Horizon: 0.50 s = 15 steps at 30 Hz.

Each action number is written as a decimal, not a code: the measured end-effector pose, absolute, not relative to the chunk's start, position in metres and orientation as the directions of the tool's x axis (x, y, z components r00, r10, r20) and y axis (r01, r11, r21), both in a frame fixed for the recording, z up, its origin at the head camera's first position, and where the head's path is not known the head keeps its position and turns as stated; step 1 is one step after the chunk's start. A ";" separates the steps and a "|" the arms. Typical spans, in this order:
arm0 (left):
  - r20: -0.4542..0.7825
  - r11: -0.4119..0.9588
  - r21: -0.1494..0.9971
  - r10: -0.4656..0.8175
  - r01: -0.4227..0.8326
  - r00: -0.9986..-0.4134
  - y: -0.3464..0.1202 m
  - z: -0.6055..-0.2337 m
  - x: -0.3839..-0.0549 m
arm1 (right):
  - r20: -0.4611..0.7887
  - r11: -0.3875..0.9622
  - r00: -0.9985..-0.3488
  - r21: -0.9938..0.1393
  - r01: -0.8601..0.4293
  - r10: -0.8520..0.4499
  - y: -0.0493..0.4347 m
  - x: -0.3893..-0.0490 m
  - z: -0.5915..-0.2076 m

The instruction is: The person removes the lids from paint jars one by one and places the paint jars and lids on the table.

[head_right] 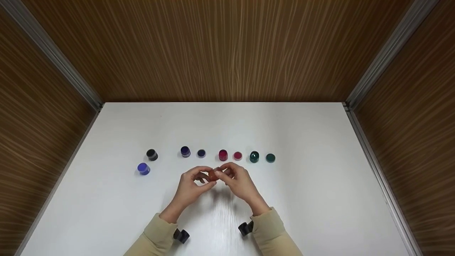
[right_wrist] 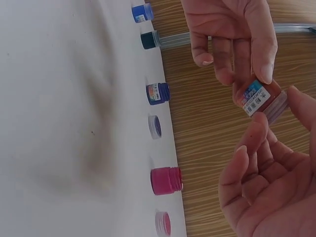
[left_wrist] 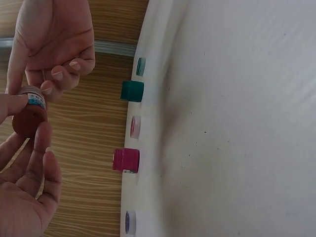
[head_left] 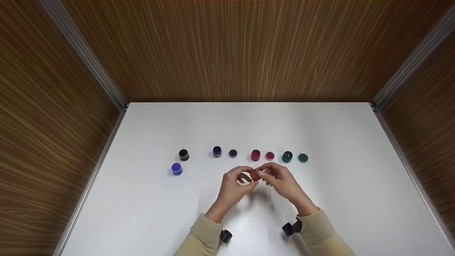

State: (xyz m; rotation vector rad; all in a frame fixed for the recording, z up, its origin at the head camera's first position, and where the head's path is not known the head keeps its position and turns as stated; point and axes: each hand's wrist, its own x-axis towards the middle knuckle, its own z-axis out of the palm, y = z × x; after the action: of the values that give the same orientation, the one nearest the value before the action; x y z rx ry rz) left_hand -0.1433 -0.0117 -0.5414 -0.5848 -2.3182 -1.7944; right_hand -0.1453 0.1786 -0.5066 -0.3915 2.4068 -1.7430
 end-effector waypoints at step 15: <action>0.371 0.297 0.860 0.198 0.416 -0.908 -0.010 -0.542 -0.144 | 0.030 0.346 -0.966 -0.931 -0.121 -0.256 0.178 -0.145 -0.516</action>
State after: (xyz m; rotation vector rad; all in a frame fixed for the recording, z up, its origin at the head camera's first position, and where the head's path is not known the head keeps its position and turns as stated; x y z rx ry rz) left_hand -0.1439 -0.0100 -0.5422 -0.5678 -2.3673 -1.6607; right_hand -0.1453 0.1782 -0.5165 -0.3486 2.4754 -1.6957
